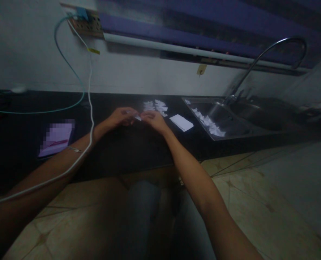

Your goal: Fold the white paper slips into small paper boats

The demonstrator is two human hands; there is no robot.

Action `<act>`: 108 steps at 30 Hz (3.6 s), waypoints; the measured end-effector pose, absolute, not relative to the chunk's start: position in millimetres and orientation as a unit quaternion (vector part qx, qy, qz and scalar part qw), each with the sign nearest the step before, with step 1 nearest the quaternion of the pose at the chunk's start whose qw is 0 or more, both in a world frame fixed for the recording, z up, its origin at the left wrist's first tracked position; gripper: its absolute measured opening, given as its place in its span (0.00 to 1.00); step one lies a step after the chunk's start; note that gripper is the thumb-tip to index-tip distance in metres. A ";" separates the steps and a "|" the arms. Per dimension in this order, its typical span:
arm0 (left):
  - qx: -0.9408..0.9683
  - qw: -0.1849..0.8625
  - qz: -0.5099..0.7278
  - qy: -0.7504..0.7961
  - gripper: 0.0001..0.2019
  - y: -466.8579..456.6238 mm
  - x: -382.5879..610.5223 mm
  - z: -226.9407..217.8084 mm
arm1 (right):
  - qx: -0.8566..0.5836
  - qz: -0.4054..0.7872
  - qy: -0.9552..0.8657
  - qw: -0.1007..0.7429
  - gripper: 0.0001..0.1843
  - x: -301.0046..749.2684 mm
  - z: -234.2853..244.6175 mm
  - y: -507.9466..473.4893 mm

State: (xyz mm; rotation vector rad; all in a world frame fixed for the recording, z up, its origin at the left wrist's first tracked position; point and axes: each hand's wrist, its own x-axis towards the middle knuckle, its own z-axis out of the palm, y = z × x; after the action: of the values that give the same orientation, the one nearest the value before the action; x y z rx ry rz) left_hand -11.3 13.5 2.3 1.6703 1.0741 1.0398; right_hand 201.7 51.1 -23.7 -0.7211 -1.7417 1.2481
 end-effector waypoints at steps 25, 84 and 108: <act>0.711 0.384 0.387 0.445 0.12 18.1 -18.0 -2.8 | -0.269 0.561 -0.685 0.378 0.14 206.0 -21.1 52.0; 0.782 0.317 0.399 0.360 0.07 16.3 -7.5 -1.8 | -0.298 0.559 -0.650 0.420 0.12 201.6 -23.9 52.8; 0.766 0.383 0.351 0.379 0.12 20.2 -9.6 -3.0 | -0.266 0.493 -0.724 0.401 0.14 199.9 -25.9 53.8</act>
State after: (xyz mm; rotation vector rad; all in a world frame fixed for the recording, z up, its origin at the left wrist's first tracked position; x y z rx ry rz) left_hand -9.6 20.2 -3.0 1.9524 0.9669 0.8940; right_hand 199.9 53.8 -25.9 -0.6729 -1.8320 1.2478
